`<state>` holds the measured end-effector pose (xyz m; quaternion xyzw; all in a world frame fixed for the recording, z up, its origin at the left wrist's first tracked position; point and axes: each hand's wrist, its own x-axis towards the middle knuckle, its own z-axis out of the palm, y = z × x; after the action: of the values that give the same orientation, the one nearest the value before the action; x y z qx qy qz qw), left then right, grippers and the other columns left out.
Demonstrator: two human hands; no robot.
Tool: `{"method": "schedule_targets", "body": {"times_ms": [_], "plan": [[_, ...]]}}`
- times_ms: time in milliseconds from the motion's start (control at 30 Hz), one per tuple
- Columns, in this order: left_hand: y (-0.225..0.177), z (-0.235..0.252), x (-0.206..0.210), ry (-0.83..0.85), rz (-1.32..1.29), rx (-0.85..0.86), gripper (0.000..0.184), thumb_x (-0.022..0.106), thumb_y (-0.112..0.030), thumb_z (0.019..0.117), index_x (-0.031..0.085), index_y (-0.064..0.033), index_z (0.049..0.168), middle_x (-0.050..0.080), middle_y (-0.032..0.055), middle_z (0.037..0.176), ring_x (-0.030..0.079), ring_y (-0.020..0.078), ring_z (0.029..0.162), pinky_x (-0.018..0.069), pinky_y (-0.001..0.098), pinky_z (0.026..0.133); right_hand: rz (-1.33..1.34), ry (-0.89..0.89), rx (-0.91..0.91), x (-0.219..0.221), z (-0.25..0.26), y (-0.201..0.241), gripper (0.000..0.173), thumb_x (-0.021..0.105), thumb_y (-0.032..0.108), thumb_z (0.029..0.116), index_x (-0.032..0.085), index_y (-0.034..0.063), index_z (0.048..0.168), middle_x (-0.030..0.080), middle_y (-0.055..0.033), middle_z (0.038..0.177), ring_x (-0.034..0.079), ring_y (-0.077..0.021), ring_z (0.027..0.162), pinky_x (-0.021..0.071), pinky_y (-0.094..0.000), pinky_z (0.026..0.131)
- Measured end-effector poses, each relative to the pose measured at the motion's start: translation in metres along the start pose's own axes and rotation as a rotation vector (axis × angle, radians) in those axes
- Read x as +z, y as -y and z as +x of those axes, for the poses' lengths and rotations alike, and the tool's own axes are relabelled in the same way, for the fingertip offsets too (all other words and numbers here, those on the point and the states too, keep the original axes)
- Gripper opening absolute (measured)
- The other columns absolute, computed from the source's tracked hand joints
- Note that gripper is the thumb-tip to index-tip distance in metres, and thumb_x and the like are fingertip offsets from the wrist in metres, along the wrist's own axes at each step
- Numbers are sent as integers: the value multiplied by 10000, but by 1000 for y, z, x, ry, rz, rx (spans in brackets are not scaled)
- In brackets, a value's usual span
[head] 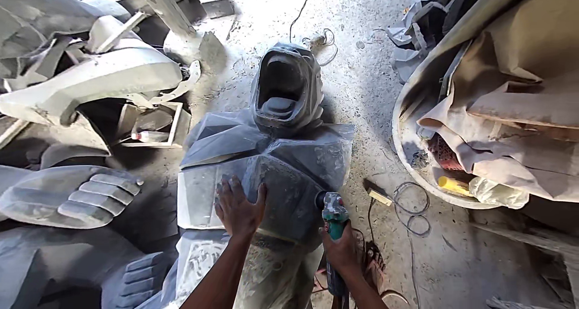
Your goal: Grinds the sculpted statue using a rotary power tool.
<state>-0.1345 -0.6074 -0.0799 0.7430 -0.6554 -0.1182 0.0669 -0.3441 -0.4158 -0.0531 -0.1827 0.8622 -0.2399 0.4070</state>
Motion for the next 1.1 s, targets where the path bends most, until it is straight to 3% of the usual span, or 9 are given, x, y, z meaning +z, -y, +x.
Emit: {"method": "schedule_targets", "body": {"times_ms": [233, 333, 467, 667, 833, 967, 1100], "plan": [[-5, 2, 0, 6, 19, -50, 1043, 331, -876, 850, 277, -196, 1639, 216, 154, 1703, 225, 384, 1559, 199, 682, 1193, -12, 0, -38, 10, 15, 21, 905, 782, 587, 808, 453, 77, 1478, 725, -98, 1084, 717, -229, 979, 593, -485, 863], [-28, 11, -8, 69, -22, -140, 1084, 392, -844, 876, 263, -71, 1626, 173, 264, 1682, 167, 480, 1550, 127, 805, 1141, 20, -38, 13, 4, 15, 5, 907, 799, 552, 804, 443, 63, 1480, 718, -121, 1100, 712, -251, 991, 586, -506, 879], [-45, 16, 0, -27, 35, -175, 1098, 369, -875, 853, 354, -43, 1568, 301, 313, 1601, 291, 521, 1482, 222, 766, 1130, -13, -26, -2, -3, 8, 2, 921, 806, 543, 805, 437, 43, 1485, 712, -121, 1114, 708, -237, 1005, 583, -480, 893], [-46, 17, -2, -21, 73, -159, 1079, 358, -875, 854, 381, -56, 1555, 349, 302, 1580, 343, 505, 1456, 266, 711, 1137, -60, 146, -21, -23, 17, 33, 921, 791, 580, 806, 446, 59, 1483, 717, -100, 1119, 711, -205, 1017, 587, -449, 911], [-47, 18, 1, -14, 110, -196, 1084, 371, -883, 831, 384, -83, 1562, 354, 280, 1591, 355, 484, 1460, 290, 688, 1137, 38, 295, 23, -73, 50, -6, 954, 821, 601, 758, 452, 86, 1471, 701, -64, 1159, 713, -146, 988, 619, -400, 885], [-47, 19, 4, -26, 160, -220, 1104, 377, -898, 804, 393, -95, 1561, 377, 267, 1586, 387, 461, 1451, 316, 653, 1140, 181, 498, 116, -112, 79, -9, 896, 855, 485, 780, 429, 86, 1460, 711, -103, 1105, 745, -221, 836, 664, -425, 733], [-45, 20, 7, -37, 186, -235, 1094, 388, -901, 790, 403, -126, 1563, 395, 251, 1580, 406, 444, 1445, 339, 633, 1137, 141, 672, 127, -131, 110, 14, 864, 846, 493, 787, 450, 96, 1445, 707, -99, 1108, 740, -225, 866, 655, -415, 764]]}}
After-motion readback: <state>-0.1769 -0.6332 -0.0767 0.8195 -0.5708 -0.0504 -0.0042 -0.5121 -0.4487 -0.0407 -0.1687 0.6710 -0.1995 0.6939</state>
